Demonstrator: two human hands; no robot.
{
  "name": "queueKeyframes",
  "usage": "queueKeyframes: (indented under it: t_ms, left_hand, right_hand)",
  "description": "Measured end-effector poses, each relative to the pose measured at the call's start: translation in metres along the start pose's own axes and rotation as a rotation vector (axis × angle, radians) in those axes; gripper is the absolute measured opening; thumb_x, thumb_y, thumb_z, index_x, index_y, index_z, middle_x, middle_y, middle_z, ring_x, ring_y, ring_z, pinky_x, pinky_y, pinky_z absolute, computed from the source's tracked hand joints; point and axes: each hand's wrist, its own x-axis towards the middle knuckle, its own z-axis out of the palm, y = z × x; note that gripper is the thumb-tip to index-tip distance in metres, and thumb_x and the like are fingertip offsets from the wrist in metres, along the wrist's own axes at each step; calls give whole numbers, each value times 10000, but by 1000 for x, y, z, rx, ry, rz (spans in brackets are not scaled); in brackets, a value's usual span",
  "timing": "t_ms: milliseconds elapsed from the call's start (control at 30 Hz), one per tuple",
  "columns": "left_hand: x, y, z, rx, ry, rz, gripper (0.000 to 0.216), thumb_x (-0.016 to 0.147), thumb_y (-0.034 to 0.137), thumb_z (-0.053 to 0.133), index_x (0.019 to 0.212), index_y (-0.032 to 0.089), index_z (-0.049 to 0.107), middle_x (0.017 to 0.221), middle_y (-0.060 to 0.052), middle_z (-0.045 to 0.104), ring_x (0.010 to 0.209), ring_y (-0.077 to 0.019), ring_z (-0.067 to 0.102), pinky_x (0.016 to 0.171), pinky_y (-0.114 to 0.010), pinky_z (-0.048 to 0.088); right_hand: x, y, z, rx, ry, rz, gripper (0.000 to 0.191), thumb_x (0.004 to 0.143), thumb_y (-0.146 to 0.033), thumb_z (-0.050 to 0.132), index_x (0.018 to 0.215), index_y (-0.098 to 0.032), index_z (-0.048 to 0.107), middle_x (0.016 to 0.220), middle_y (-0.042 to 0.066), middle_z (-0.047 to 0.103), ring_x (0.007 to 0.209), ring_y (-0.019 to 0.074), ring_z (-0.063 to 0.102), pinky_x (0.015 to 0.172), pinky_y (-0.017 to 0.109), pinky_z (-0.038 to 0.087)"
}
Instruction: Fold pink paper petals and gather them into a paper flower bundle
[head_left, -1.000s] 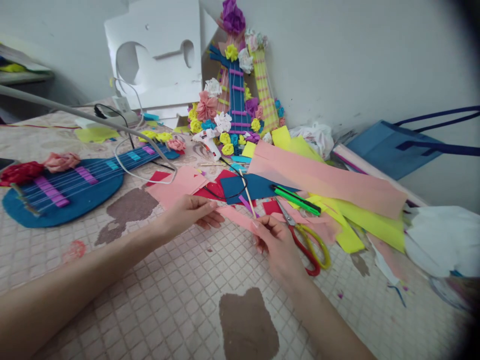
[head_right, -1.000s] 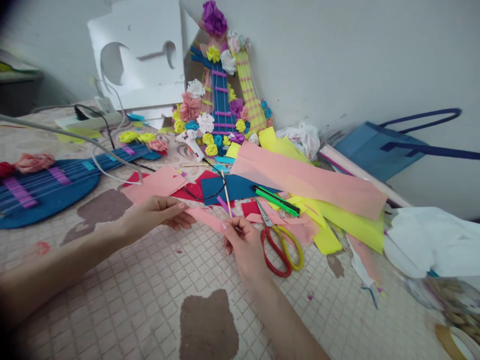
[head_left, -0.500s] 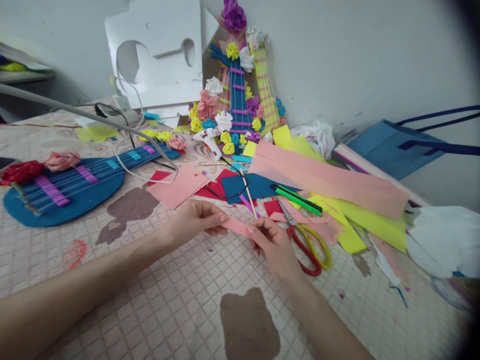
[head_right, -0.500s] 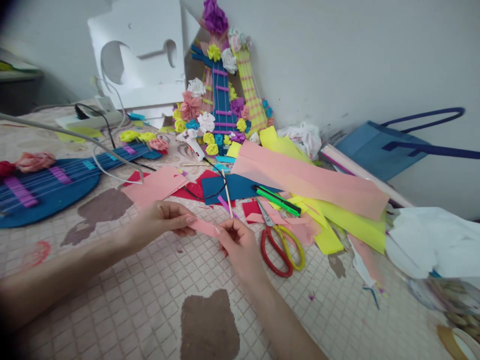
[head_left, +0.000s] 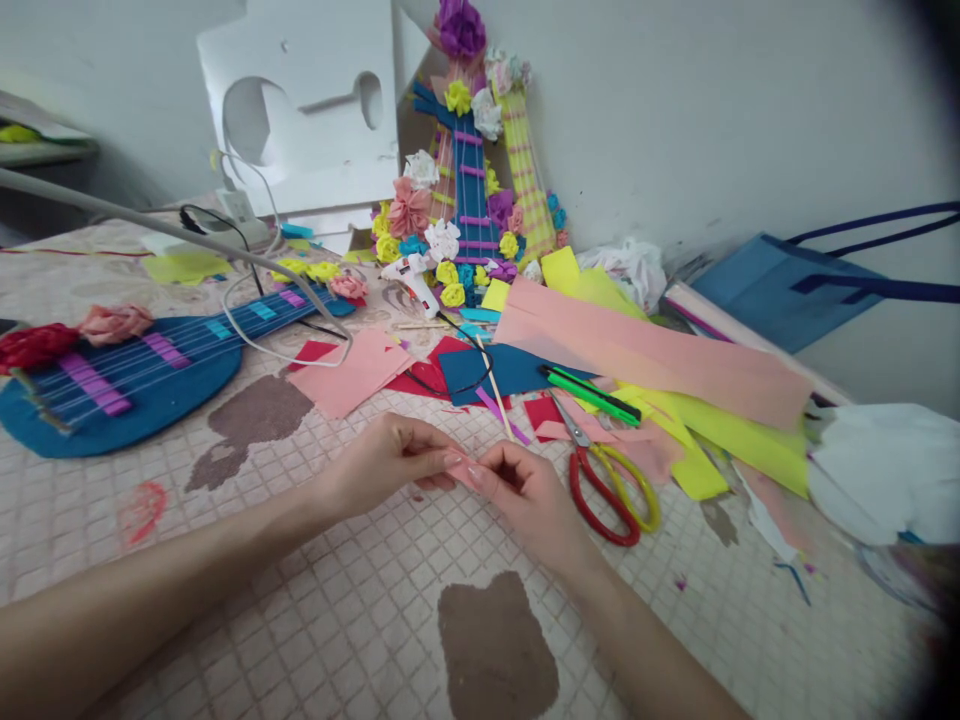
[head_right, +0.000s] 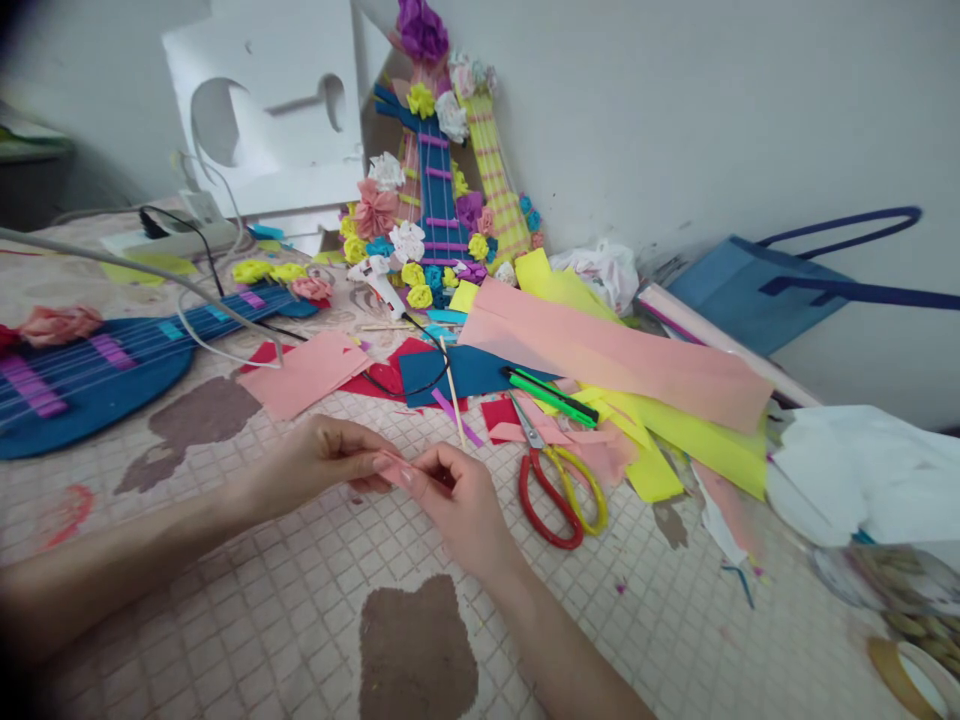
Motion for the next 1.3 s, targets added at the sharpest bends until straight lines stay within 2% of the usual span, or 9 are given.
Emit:
queueKeyframes:
  t_ms: [133, 233, 367, 533, 633, 767, 967, 1100, 1300]
  left_hand:
    - [2, 1, -4, -117, -126, -69, 302, 707, 304, 727, 936, 116, 669, 751, -37, 690, 630, -107, 595, 544, -181, 439]
    - [2, 1, -1, -156, -86, -112, 293, 693, 314, 742, 896, 116, 665, 749, -36, 700, 617, -102, 603, 541, -176, 444]
    - [1, 1, 3, -190, -2, -180, 297, 704, 371, 726, 843, 115, 669, 765, -63, 724, 689, -144, 666, 609, -211, 503]
    - [2, 1, 0, -237, -30, -241, 385, 768, 499, 630, 829, 122, 674, 788, -87, 733, 766, -190, 695, 644, -242, 529]
    - [3, -1, -1, -201, 10, -195, 419, 787, 539, 579, 822, 130, 666, 793, -73, 727, 752, -184, 686, 641, -248, 526]
    - [4, -3, 2, -23, 42, -30, 308, 733, 429, 667, 782, 125, 671, 721, -41, 700, 650, -136, 637, 579, -205, 485]
    - [4, 0, -3, -109, 127, -117, 264, 730, 386, 663, 749, 122, 665, 672, -38, 700, 624, -123, 639, 612, -215, 508]
    - [5, 1, -4, -135, 156, -127, 261, 722, 380, 675, 757, 122, 666, 678, -37, 705, 643, -129, 653, 628, -219, 514]
    - [6, -2, -5, -70, 149, -95, 272, 722, 392, 674, 757, 123, 661, 685, -34, 704, 651, -140, 657, 643, -243, 524]
  right_hand:
    - [2, 6, -2, 35, 41, 20, 269, 823, -400, 604, 683, -179, 540, 575, -55, 424, 540, 91, 355, 495, 235, 272]
    - [2, 8, -1, 78, 23, 52, 284, 819, -426, 605, 690, -183, 536, 568, -58, 411, 532, 90, 337, 480, 234, 249]
    - [0, 7, 1, 94, 9, 62, 291, 811, -429, 616, 681, -184, 525, 579, -55, 416, 538, 90, 334, 485, 233, 252]
    - [0, 7, 1, 98, 29, 42, 280, 820, -403, 607, 677, -178, 522, 578, -57, 413, 547, 89, 338, 493, 230, 257]
    - [0, 6, 1, 88, 7, 57, 265, 823, -378, 604, 676, -176, 515, 577, -59, 410, 543, 85, 336, 490, 229, 250]
    - [-1, 2, 2, 50, -18, 50, 264, 819, -372, 610, 674, -173, 514, 601, -54, 420, 563, 85, 350, 509, 227, 271]
    - [2, 4, -13, 28, -5, 70, 263, 832, -420, 578, 732, -178, 561, 581, -52, 456, 519, 87, 401, 494, 228, 311]
    - [0, 6, -17, 74, 20, 70, 351, 898, -490, 440, 778, -185, 568, 563, -41, 488, 514, 100, 448, 495, 232, 340]
    - [0, 3, -13, -21, -36, 55, 259, 805, -405, 610, 697, -179, 544, 565, -47, 484, 497, 88, 425, 469, 223, 311]
